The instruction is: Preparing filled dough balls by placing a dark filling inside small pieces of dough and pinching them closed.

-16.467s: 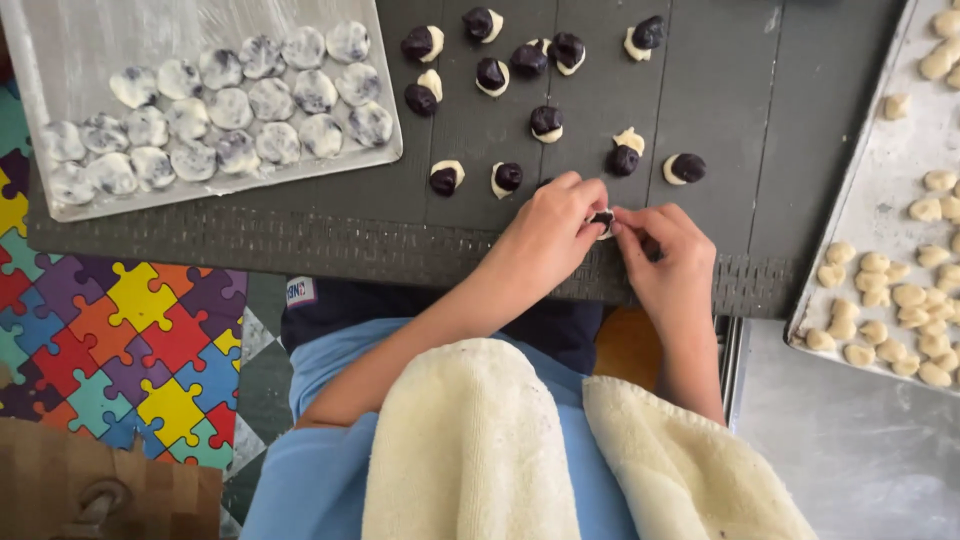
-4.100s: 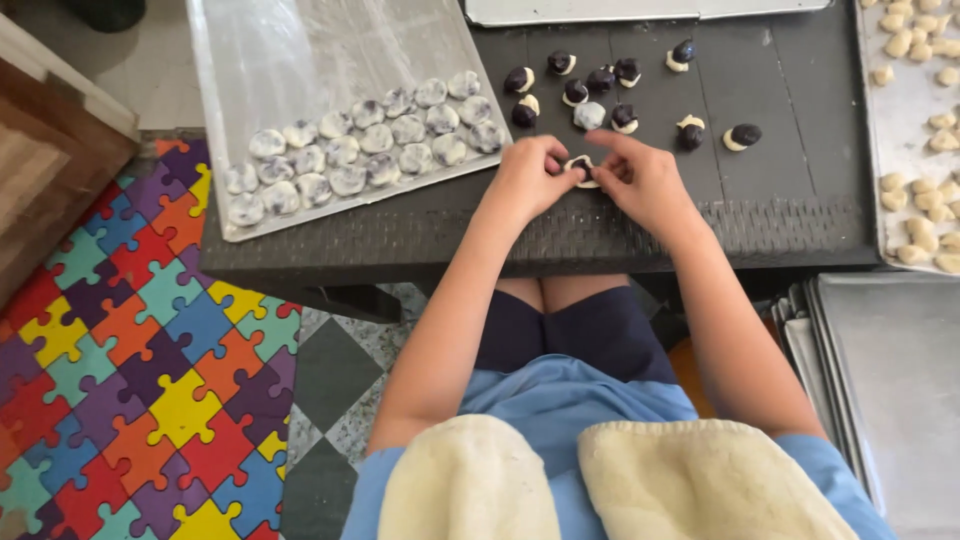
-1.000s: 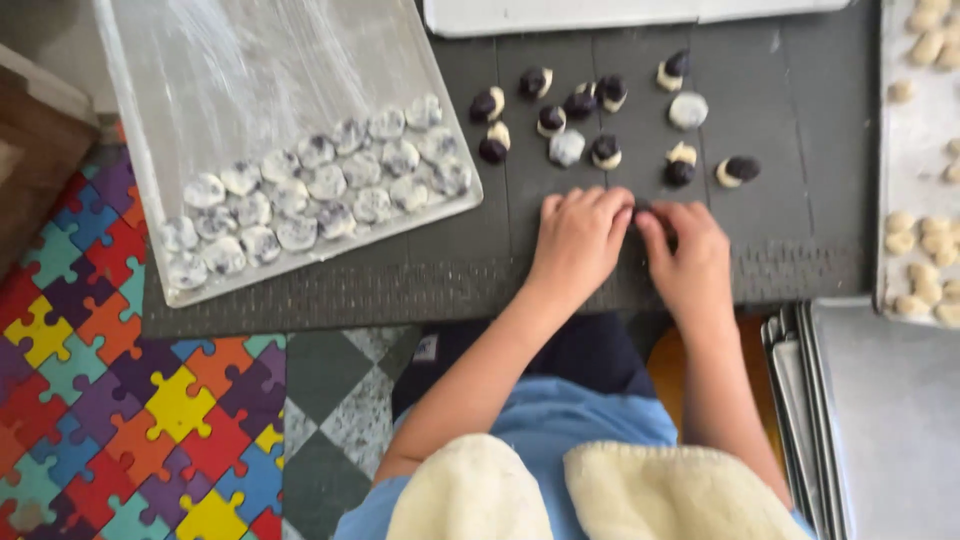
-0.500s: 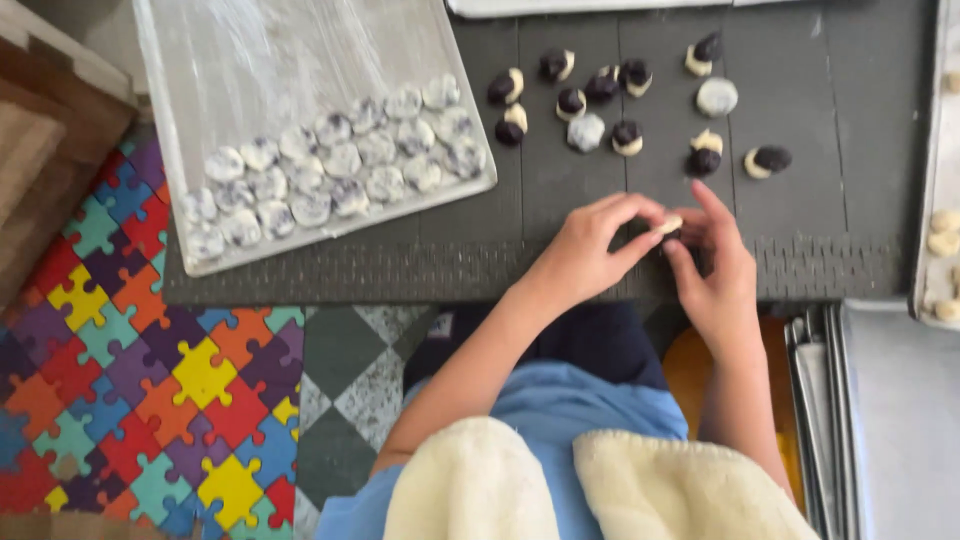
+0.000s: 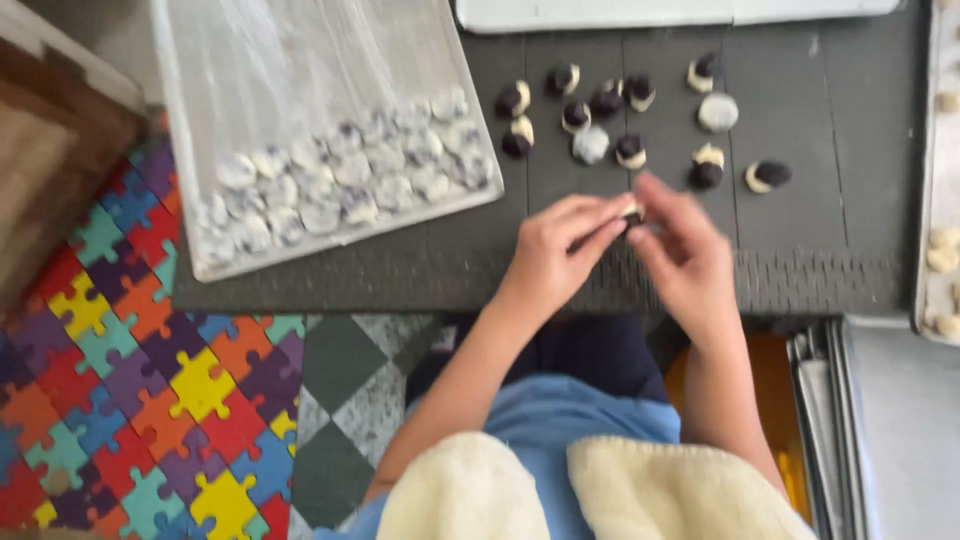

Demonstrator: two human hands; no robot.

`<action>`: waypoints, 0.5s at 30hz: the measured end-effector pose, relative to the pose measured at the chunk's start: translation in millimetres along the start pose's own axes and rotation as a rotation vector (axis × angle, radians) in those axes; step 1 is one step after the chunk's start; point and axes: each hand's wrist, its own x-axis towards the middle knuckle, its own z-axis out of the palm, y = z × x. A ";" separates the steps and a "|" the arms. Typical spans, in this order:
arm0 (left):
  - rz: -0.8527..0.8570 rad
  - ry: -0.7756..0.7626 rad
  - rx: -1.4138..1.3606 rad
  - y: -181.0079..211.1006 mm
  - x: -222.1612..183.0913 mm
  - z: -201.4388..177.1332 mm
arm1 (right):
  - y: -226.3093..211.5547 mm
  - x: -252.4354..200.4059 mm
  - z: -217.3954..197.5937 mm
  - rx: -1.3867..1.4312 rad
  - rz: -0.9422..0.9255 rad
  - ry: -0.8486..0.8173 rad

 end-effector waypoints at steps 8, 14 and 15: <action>-0.346 -0.081 0.053 -29.0 -26.4 -12.2 | 24.2 1.2 27.4 -0.175 0.014 -0.195; -0.447 -0.103 0.135 -43.0 -15.4 -10.0 | 35.7 3.0 33.8 -0.309 0.007 -0.140; -0.463 -0.105 0.130 -50.2 -13.8 -9.0 | 28.8 -0.4 31.3 -0.310 0.019 -0.152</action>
